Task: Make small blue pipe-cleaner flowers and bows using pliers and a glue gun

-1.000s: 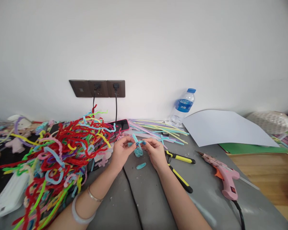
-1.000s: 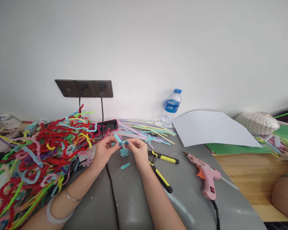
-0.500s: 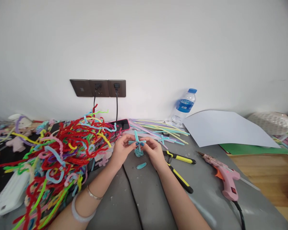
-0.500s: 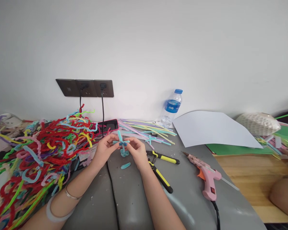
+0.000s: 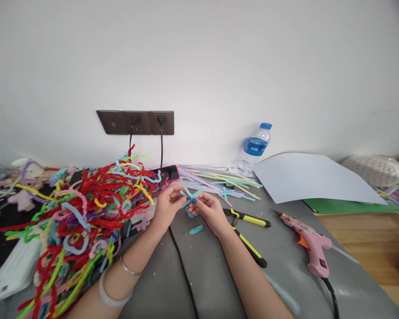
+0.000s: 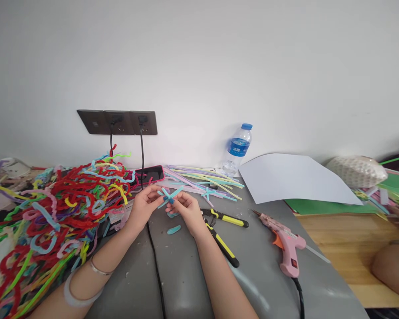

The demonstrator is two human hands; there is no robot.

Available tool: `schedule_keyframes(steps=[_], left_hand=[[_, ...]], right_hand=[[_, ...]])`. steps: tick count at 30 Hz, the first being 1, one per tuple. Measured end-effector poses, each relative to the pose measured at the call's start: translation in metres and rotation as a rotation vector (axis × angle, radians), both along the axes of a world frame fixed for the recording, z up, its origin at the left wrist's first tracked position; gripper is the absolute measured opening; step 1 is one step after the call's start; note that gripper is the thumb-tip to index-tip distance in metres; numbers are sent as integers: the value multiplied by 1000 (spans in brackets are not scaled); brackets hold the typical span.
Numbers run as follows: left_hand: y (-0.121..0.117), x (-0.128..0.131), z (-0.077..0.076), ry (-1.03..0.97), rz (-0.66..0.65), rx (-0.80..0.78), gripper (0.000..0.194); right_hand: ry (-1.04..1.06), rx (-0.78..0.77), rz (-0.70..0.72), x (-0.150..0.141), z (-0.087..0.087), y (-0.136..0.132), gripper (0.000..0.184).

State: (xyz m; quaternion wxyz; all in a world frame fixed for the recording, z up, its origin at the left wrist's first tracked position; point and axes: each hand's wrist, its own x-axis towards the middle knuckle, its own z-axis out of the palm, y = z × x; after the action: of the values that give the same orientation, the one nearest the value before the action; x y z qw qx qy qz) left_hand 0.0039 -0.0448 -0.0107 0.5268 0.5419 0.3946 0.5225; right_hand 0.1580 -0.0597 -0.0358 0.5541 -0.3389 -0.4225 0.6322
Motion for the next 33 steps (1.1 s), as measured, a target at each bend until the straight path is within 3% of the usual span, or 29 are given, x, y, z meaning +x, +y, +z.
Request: schedule_keyframes(steps=[8,22,28,33], left_hand=[[2,3,-8,-72,19,-41,31],[-1,1,0,51,-105,73,20],[-4,0,7,161,-79,209,12],[-3,-7,11,377,-6,444,6]], right_hand=[[10,-17,-34,0,2,0,27],[-36,30,4,1,3,-2,28],[-79,60,25,1,3,-2,29],[-106,84,5,2,4,-2,30]])
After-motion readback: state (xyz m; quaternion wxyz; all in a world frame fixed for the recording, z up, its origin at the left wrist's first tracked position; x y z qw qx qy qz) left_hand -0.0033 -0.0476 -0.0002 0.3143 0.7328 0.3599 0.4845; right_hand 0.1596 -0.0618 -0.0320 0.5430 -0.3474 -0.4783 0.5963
